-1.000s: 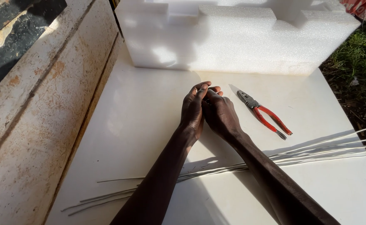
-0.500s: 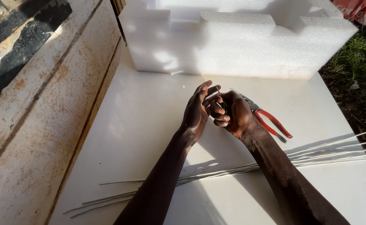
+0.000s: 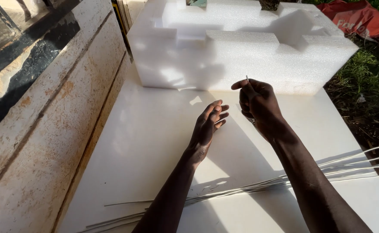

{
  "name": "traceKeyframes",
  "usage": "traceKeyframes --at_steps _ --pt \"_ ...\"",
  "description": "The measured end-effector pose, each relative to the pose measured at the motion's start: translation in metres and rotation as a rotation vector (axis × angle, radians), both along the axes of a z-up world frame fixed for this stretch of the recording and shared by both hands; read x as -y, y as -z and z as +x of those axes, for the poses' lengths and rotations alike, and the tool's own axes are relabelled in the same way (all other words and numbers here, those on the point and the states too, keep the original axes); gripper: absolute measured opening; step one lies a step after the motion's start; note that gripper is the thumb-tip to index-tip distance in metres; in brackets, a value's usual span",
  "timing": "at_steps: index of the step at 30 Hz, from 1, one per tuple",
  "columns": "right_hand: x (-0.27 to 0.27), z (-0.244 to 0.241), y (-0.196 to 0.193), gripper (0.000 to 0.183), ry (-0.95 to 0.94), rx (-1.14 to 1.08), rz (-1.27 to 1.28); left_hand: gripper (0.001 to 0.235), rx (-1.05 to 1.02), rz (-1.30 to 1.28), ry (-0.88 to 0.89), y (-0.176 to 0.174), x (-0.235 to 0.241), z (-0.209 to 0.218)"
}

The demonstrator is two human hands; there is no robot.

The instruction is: Cutting thin metal rods into small segments using hand pliers on a white work surface.

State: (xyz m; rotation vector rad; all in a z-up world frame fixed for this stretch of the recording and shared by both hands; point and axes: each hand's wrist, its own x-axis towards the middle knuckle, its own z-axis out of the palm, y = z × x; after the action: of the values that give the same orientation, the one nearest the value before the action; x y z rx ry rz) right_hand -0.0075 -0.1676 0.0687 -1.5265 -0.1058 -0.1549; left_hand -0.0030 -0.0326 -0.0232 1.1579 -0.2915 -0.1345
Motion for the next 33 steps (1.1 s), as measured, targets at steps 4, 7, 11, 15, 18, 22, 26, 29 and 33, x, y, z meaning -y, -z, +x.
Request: traceKeyframes --at_steps 4,7,11,15,18,22,26,29,33 --pt "0.058 0.094 -0.03 0.028 0.108 0.335 -0.305 0.07 -0.033 -0.003 0.017 -0.005 -0.001 0.001" --pt "0.088 0.158 -0.053 0.032 0.302 0.47 -0.777 0.067 -0.101 0.083 -0.047 -0.012 0.002 -0.001" --pt "0.09 0.221 -0.071 0.029 0.224 0.507 -0.949 0.074 -0.132 0.142 -0.042 -0.028 -0.001 -0.008" --pt "0.08 0.274 -0.069 0.032 0.068 0.452 -1.079 0.073 -0.165 0.202 -0.034 -0.033 -0.001 -0.008" --pt "0.07 0.301 -0.057 0.029 0.049 0.329 -0.966 0.063 -0.14 0.201 -0.031 -0.024 0.0 -0.002" --pt "0.062 0.306 -0.05 0.032 0.042 0.199 -1.061 0.06 -0.144 0.214 -0.029 -0.024 0.001 0.0" --pt "0.061 0.311 -0.048 0.024 0.001 0.133 -1.149 0.052 -0.166 0.207 -0.032 -0.02 0.002 0.002" --pt "0.058 0.303 -0.05 0.032 0.081 0.161 -1.186 0.057 -0.141 0.205 -0.03 -0.02 0.001 0.003" --pt "0.044 0.228 -0.075 0.049 -0.125 0.15 -1.0 0.058 -0.151 0.183 -0.026 -0.02 0.002 0.001"
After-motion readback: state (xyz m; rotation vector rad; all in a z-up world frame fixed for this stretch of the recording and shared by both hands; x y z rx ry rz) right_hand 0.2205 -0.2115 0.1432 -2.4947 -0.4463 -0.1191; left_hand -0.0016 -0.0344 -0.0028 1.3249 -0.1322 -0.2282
